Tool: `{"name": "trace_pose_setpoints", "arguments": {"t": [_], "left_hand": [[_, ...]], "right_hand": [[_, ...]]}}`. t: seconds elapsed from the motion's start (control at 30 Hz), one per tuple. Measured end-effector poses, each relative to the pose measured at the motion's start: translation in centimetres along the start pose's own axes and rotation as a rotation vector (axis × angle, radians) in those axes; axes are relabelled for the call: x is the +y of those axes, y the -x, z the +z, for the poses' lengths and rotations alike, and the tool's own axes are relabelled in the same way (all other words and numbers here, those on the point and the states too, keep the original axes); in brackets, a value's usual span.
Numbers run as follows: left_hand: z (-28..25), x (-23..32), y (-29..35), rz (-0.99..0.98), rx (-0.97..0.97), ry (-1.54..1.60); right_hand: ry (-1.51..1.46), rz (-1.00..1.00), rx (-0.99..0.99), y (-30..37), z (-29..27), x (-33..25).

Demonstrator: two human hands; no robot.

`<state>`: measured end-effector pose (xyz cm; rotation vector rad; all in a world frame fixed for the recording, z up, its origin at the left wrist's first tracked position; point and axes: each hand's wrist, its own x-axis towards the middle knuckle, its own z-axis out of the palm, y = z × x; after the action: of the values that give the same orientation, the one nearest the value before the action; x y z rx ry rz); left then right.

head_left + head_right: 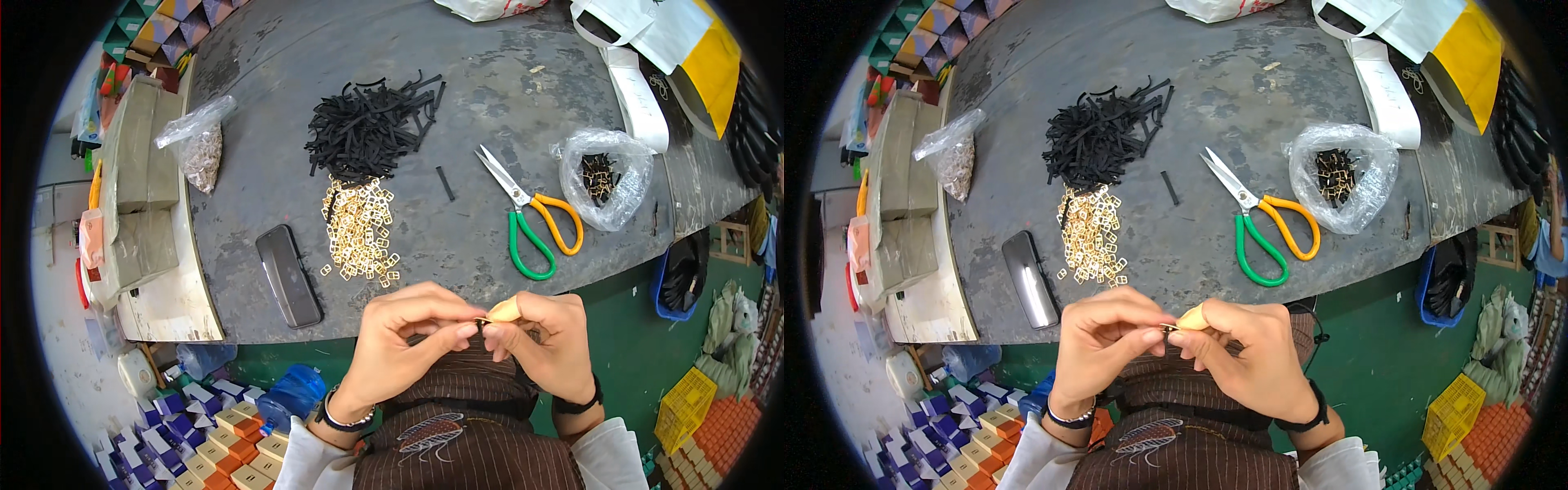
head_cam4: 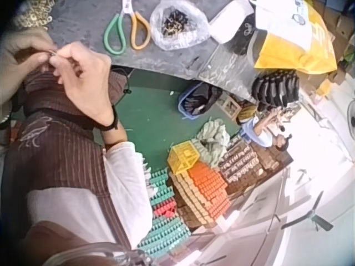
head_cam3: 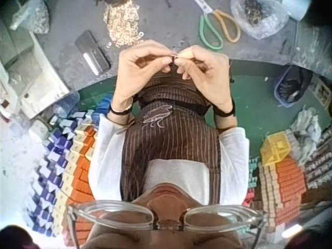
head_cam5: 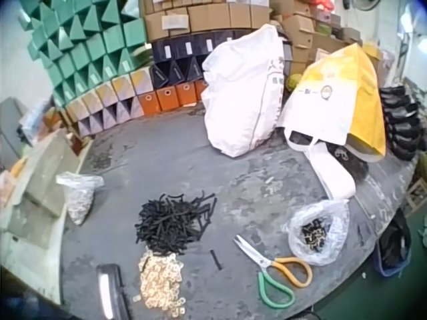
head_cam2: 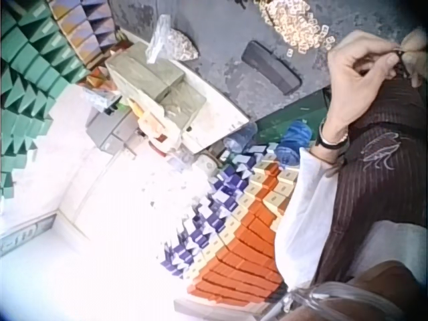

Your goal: The person is manually assembling small shoe components, specifically attaching eyelets or buckles to black straps using their hands.

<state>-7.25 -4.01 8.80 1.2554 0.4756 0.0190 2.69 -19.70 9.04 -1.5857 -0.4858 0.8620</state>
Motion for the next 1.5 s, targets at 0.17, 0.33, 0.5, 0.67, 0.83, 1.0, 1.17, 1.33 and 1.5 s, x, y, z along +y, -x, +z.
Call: {"name": "trace_pose_setpoints", "arguments": {"t": [0.17, 0.33, 0.5, 0.67, 0.83, 1.0, 1.17, 1.33, 1.5], "left_hand": [[0.6, -0.4, -0.2, 0.044, 0.000, -0.126], [1.2, -1.0, -0.1, 0.095, 0.193, 0.037], [2.7, -1.4, 0.0, 0.250, 0.313, -0.003], [3.1, -1.8, 0.6, 0.307, 0.350, -0.035], [3.3, -1.9, 1.0, 0.310, 0.370, -0.119], [3.3, -1.8, 1.0, 0.329, 0.337, -0.113], [3.1, -1.7, 1.1, 0.362, 0.331, -0.131], [3.2, -2.1, 1.2, 0.349, 0.362, -0.096], [3.4, -2.0, 1.4, 0.309, 0.332, -0.073]], "right_hand": [[0.086, 0.005, -0.007, -0.6, -0.8, -0.4], [-0.220, -0.021, 0.326, 0.1, 0.6, -0.5], [-0.127, -0.275, 0.293, 0.1, 2.6, 0.4], [-0.338, -0.116, 0.215, -0.2, 2.4, -0.2], [-0.654, -0.065, 0.220, -0.2, 2.9, 0.2], [-0.761, 0.068, 0.190, -0.6, 2.3, -0.4], [-0.558, -0.029, 0.330, -0.2, 3.0, -0.4], [-0.450, -0.055, 0.181, -0.4, 2.4, 0.0], [-0.462, -0.065, 0.150, -0.4, 1.9, -0.1]]}}
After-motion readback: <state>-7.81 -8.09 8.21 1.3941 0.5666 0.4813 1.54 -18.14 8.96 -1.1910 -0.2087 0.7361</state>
